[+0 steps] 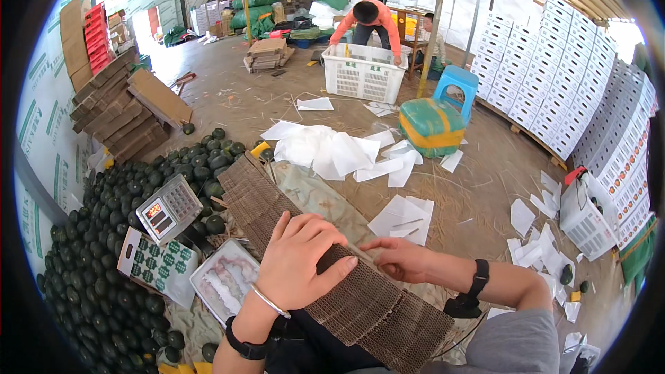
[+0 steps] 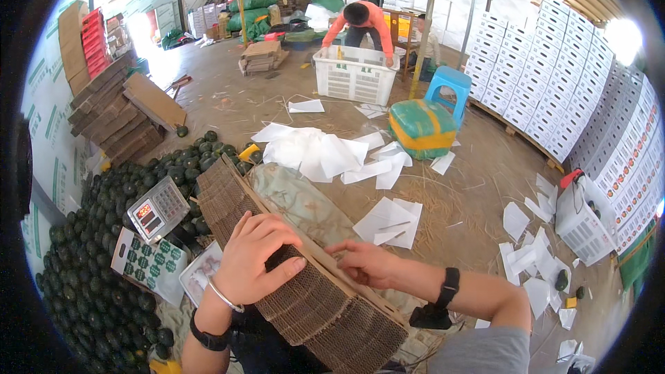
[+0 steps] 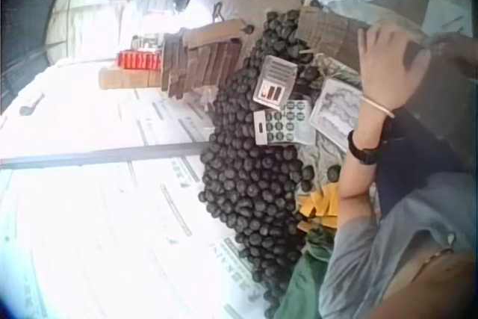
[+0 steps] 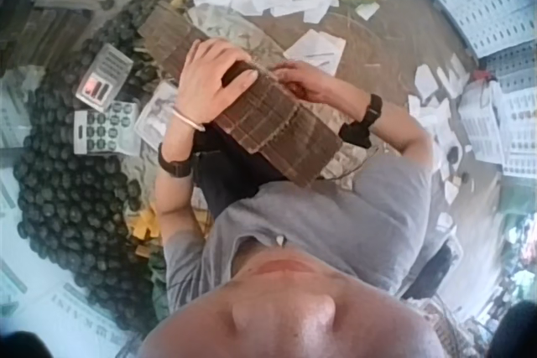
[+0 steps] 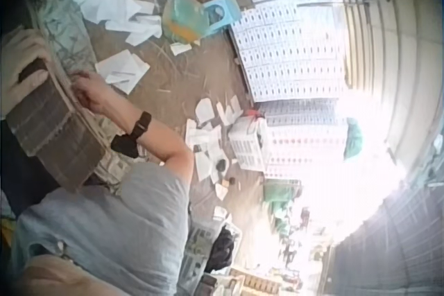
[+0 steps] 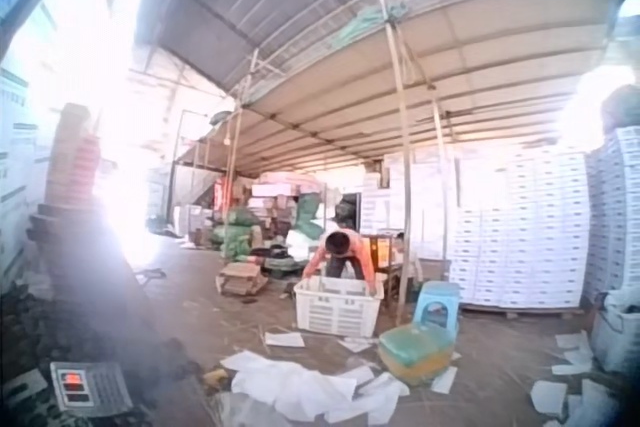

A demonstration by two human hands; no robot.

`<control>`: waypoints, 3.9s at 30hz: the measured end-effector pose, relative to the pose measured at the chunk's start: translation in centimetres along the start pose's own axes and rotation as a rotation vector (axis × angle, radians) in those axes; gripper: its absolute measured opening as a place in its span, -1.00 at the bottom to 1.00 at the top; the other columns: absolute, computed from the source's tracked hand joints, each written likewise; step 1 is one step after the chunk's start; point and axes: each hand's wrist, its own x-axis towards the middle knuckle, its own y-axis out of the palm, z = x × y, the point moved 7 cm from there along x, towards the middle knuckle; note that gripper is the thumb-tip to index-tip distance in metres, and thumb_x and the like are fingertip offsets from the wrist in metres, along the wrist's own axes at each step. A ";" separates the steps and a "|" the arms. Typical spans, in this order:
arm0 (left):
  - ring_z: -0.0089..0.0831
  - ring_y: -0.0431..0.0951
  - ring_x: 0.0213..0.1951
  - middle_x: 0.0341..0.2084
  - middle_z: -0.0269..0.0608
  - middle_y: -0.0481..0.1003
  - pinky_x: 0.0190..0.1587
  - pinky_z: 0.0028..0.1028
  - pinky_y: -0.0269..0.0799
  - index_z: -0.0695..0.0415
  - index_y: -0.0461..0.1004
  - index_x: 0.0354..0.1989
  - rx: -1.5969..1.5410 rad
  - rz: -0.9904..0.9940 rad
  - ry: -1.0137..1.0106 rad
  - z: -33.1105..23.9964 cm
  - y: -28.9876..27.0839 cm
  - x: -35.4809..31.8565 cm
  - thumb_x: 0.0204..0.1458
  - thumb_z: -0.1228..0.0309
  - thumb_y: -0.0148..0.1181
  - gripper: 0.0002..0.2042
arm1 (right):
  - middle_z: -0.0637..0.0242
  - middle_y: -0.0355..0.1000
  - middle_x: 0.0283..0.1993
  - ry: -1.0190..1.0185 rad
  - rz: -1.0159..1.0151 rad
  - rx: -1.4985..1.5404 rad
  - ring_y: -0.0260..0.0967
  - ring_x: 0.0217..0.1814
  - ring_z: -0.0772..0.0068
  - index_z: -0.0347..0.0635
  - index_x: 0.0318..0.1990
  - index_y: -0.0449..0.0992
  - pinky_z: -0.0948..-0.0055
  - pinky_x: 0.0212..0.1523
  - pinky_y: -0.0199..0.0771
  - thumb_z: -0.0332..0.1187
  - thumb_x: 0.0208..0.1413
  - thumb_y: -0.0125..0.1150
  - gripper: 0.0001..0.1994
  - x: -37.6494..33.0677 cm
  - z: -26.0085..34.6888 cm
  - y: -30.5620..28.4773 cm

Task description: The person sits on the floor and folds flat cardboard sheets into box shapes. They repeatedly fold the flaps and tuck them into slots to form the box structure, then place the finished boxes onto a growing stack.

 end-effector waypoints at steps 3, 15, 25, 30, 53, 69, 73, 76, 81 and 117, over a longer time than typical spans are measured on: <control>-0.14 0.38 0.11 -0.16 -0.29 0.47 0.26 0.13 0.08 0.01 0.53 -0.22 0.018 0.006 0.017 -0.7 0.3 0.2 0.09 0.03 0.18 -0.68 | 0.47 0.23 -0.62 -0.051 0.021 0.083 0.08 -0.67 0.65 -0.17 0.02 0.42 0.60 -0.66 -0.01 -0.57 0.11 0.06 -0.70 -2.4 0.7 -0.7; -0.05 0.39 0.00 -0.20 -0.14 0.47 0.15 -0.15 0.21 0.13 0.50 -0.23 0.027 0.022 0.092 -1.6 1.0 1.7 0.02 0.23 0.22 -0.75 | 0.33 0.39 -0.44 -0.376 -0.204 0.017 0.32 -0.47 0.50 -0.25 -0.01 0.45 0.48 -0.43 0.36 -0.44 0.24 0.07 -0.79 -14.0 -1.0 -8.4; -0.11 0.25 0.23 0.17 0.01 0.28 0.29 -0.22 0.11 0.16 0.23 0.26 -0.013 -0.699 -0.344 5.4 -1.6 -5.3 0.11 0.38 0.20 -0.47 | 0.37 0.40 -0.33 -0.073 0.175 -0.384 0.30 -0.31 0.55 -0.23 -0.17 0.52 0.49 -0.29 0.37 -0.15 0.23 0.11 -0.71 3.6 2.1 2.4; -0.34 0.38 0.12 0.17 -0.13 0.31 0.14 -0.39 0.34 0.20 0.16 0.32 -1.056 -0.653 -0.528 7.6 2.8 -4.6 0.05 0.54 0.20 -0.38 | 0.47 0.38 -0.37 -0.178 0.169 -0.274 0.27 -0.34 0.65 -0.19 -0.23 0.47 0.58 -0.34 0.29 -0.29 0.22 0.13 -0.84 4.6 2.1 2.3; -0.13 0.21 0.30 0.28 0.02 0.22 0.31 -0.17 0.15 0.15 0.16 0.35 -0.443 0.287 0.233 -5.9 11.7 11.0 0.07 0.03 0.27 -0.25 | 0.33 0.21 0.14 -0.793 -0.780 -0.389 0.16 0.19 0.35 -0.05 0.19 0.25 0.32 0.13 0.26 -0.04 0.31 -0.04 -0.58 -22.1 15.9 -31.2; -0.34 0.50 0.03 0.01 -0.16 0.49 0.04 -0.36 0.42 0.20 0.36 0.15 -1.469 -0.061 -0.505 -5.9 14.0 8.5 0.23 0.12 0.05 -0.54 | 0.04 0.24 0.28 -0.562 -0.109 -0.230 0.19 0.32 0.15 -0.26 0.36 0.11 0.15 0.27 0.23 -0.05 0.02 0.32 -0.18 -10.9 9.9 -5.9; -0.30 0.53 0.00 -0.01 -0.10 0.50 0.05 -0.33 0.45 0.29 0.36 0.14 -1.582 -0.137 -0.437 -1.6 12.0 7.4 0.24 0.23 0.01 -0.58 | 0.14 0.37 0.13 -0.590 0.099 -0.073 0.37 0.12 0.31 -0.28 0.31 0.17 0.31 0.10 0.41 -0.36 0.10 0.17 -0.39 -7.1 11.2 -1.2; -0.24 0.56 -0.03 -0.02 -0.05 0.51 0.01 -0.27 0.51 0.29 0.35 0.13 -1.595 -0.155 -0.373 -0.6 10.1 8.8 0.25 0.23 -0.03 -0.59 | 0.16 0.39 0.10 -0.681 0.121 -0.092 0.40 0.07 0.36 -0.30 0.29 0.19 0.35 0.07 0.43 -0.44 0.12 0.11 -0.45 -6.4 14.1 0.5; -0.21 0.58 -0.05 -0.03 -0.02 0.52 -0.02 -0.25 0.53 0.29 0.36 0.13 -1.590 -0.069 -0.341 0.4 7.4 11.6 0.25 0.22 -0.02 -0.58 | 0.15 0.16 0.36 -0.719 0.092 -0.233 0.19 0.31 0.34 -0.26 0.45 -0.08 0.38 0.27 0.22 -0.36 0.16 0.14 -0.25 -7.7 17.7 2.2; -0.15 0.20 0.31 0.29 0.12 0.18 0.33 -0.28 0.11 0.23 -0.11 0.43 0.338 0.027 -0.378 16.4 0.4 9.3 -0.15 0.31 0.43 -0.01 | 0.29 0.46 -0.46 -0.227 -0.684 -0.244 0.34 -0.59 0.49 -0.40 -0.22 0.57 0.43 -0.60 0.30 -0.43 0.11 0.15 -0.81 36.4 -14.8 -24.7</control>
